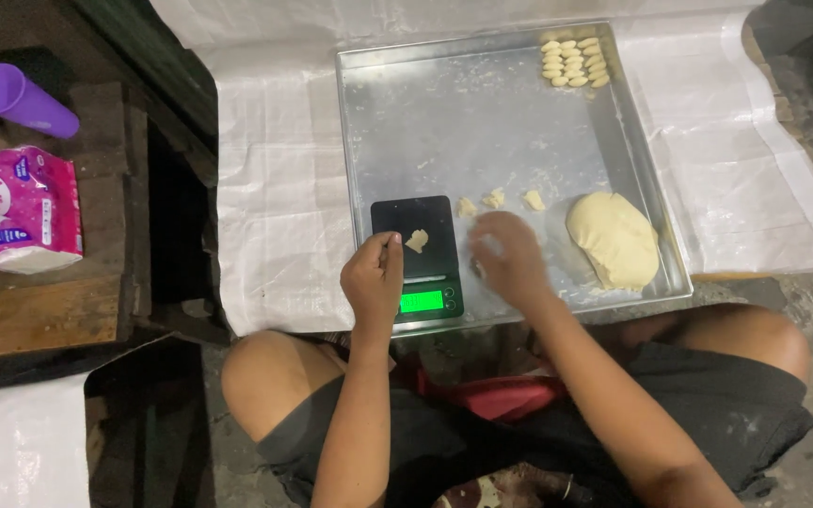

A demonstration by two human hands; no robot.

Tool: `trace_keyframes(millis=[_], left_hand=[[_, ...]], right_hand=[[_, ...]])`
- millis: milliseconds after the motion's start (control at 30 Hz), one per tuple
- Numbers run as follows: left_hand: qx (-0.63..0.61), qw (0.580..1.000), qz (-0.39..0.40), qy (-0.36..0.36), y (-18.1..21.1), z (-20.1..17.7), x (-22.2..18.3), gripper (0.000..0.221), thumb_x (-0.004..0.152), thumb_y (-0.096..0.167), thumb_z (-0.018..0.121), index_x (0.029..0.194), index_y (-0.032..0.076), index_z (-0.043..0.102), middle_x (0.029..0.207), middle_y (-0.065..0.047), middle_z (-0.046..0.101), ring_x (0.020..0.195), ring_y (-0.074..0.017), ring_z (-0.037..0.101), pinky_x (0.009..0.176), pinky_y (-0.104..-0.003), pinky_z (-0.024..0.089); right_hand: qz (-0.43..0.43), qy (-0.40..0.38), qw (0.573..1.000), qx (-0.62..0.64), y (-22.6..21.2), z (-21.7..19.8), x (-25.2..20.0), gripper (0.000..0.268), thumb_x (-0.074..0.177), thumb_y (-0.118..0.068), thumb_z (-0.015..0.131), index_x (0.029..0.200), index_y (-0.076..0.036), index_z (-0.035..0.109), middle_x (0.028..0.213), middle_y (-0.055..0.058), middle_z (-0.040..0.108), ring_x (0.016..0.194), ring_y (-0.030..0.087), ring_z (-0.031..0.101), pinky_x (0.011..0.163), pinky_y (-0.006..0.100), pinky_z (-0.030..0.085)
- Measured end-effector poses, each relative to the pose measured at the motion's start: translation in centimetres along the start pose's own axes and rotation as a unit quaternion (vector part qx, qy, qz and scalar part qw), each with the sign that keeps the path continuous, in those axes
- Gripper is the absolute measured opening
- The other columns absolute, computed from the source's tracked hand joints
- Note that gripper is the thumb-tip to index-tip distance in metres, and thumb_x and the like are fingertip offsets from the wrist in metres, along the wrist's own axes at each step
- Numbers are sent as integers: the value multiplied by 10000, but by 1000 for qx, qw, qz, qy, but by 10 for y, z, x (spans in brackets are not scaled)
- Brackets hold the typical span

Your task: Weighing small portions of dough on a digital scale and arranging them in a tray.

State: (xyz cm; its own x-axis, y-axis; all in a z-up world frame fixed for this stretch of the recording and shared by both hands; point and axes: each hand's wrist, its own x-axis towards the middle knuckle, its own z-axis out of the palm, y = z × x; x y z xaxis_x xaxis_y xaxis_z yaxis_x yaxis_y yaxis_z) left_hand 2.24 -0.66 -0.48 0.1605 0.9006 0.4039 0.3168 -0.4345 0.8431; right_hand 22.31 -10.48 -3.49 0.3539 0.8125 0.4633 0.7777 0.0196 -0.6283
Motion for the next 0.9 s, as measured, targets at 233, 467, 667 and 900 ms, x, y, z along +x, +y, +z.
trace_keyframes(millis=[233, 467, 667, 900], left_hand=[[15, 1000, 12, -1, 3, 0, -2, 91, 936, 180, 735, 892, 122, 790, 478, -39, 559, 459, -218, 557, 483, -342, 477], [10, 1000, 25, 2, 3, 5, -4, 85, 938, 156, 732, 886, 116, 786, 469, -39, 530, 459, -223, 551, 492, -351, 486], [16, 1000, 19, -4, -3, 5, -5, 88, 940, 165, 731, 891, 120, 789, 471, -34, 528, 468, -229, 559, 510, -358, 498], [6, 1000, 3, -6, -1, 2, -3, 105, 949, 148, 718, 895, 105, 798, 463, -15, 533, 443, -188, 521, 494, -331, 476]], right_hand=[[54, 8, 959, -279, 33, -102, -47, 219, 830, -181, 873, 1007, -93, 778, 1017, 111, 731, 1002, 329, 689, 869, 427, 553], [50, -5, 893, -447, 53, -122, -71, 170, 808, -138, 872, 962, -170, 809, 897, 30, 668, 828, 225, 676, 719, 322, 537], [49, 36, 895, -441, 45, -127, -66, 157, 813, -161, 903, 927, -143, 797, 843, 22, 643, 777, 199, 655, 696, 297, 530], [87, 39, 894, -438, 55, -128, -68, 173, 812, -162, 924, 915, -151, 785, 829, 24, 636, 749, 201, 652, 712, 297, 531]])
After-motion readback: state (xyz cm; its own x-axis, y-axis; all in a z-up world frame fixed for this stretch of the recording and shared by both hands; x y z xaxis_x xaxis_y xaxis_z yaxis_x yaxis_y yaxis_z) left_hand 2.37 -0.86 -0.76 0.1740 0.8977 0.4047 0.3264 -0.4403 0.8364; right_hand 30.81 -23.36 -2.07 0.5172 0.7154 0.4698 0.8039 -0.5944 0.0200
